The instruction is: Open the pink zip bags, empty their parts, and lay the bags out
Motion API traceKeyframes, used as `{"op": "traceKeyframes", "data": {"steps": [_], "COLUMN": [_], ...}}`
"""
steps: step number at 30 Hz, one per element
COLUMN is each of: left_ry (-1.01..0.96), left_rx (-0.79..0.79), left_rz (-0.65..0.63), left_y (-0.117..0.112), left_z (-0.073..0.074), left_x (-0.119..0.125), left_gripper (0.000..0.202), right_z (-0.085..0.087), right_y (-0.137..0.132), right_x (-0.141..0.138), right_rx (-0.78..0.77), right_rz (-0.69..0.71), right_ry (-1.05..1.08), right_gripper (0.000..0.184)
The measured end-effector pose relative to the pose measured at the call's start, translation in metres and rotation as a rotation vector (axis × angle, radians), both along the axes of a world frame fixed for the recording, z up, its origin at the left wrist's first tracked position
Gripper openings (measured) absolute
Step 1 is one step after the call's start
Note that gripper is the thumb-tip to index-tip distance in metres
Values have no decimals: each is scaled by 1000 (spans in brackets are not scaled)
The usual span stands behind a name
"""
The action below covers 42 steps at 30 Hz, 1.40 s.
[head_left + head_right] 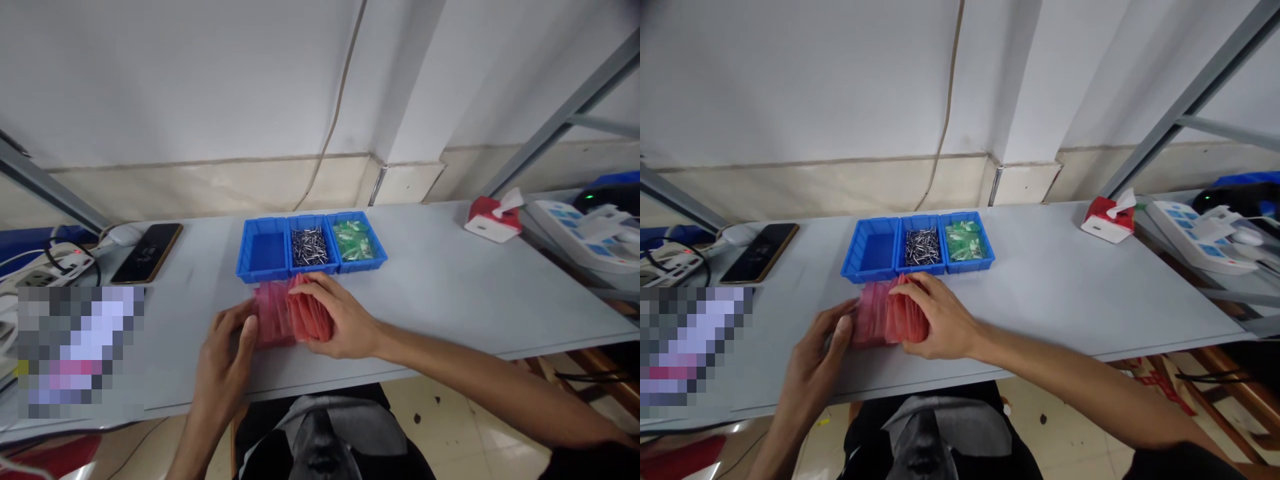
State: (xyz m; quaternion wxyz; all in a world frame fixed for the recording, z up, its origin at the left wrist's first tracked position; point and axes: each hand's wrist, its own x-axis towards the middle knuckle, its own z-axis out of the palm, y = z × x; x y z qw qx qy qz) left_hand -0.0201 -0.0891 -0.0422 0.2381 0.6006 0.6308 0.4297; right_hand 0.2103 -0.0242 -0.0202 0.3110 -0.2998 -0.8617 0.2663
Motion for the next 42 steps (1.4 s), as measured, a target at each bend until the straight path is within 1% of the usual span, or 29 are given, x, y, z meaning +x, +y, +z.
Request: {"op": "traceKeyframes", "data": {"steps": [2,3,7,9,11,14,15,16,19,22,25,30,32,35,39,42], "left_ry": [12,37,208,288,340,396,420,444,492,512,519,561,569,578,594,601], "left_rx": [-7,10,138,209,255,251,257,267,302,291,324,430,425,403,430,445], "left_rz": [3,-13,-144,-191,-213,-302,-331,-347,-340,-341,-323,-360,-367,-354,-334,-293], "left_y": [-1,-1,2,2,0,-5,-6,-6,-5,-3,-2,-1,-1,-2,-3,-4], "left_z": [0,-1,-6,-7,-7,-7,-8,-10,-16,-19,-16,-14,-14,-14,-11,-7], "left_x": [4,5,5,2,-1,-5,-5,-5,-5,-2,1,2,2,3,7,11], "left_gripper": [51,51,29,28,36,61,65,65,55,59,64,50,47,49,44,46], "right_z": [-1,-1,-2,-3,-4,-5,-4,-4,-1,-1,-2,1,3,4,3,3], "right_y": [-1,-1,-1,0,0,1,1,2,3,4,4,5,5,5,3,1], "right_x": [1,2,4,3,1,0,0,1,6,10,11,15,17,19,19,19], "right_rx": [2,9,93,146,179,200,199,192,154,143,144,116,123,130,132,131], "right_rz": [-13,-23,-51,-47,-41,-34,-30,-27,-33,-39,-22,-5,-22,-50,-66,-77], "right_ry": [8,18,20,-33,-113,-189,-193,-189,-171,-171,-172,-194,-203,-210,-250,-282], "right_gripper": [78,78,80,80,80,80,80,78,77,80,82,76,74,74,84,84]}}
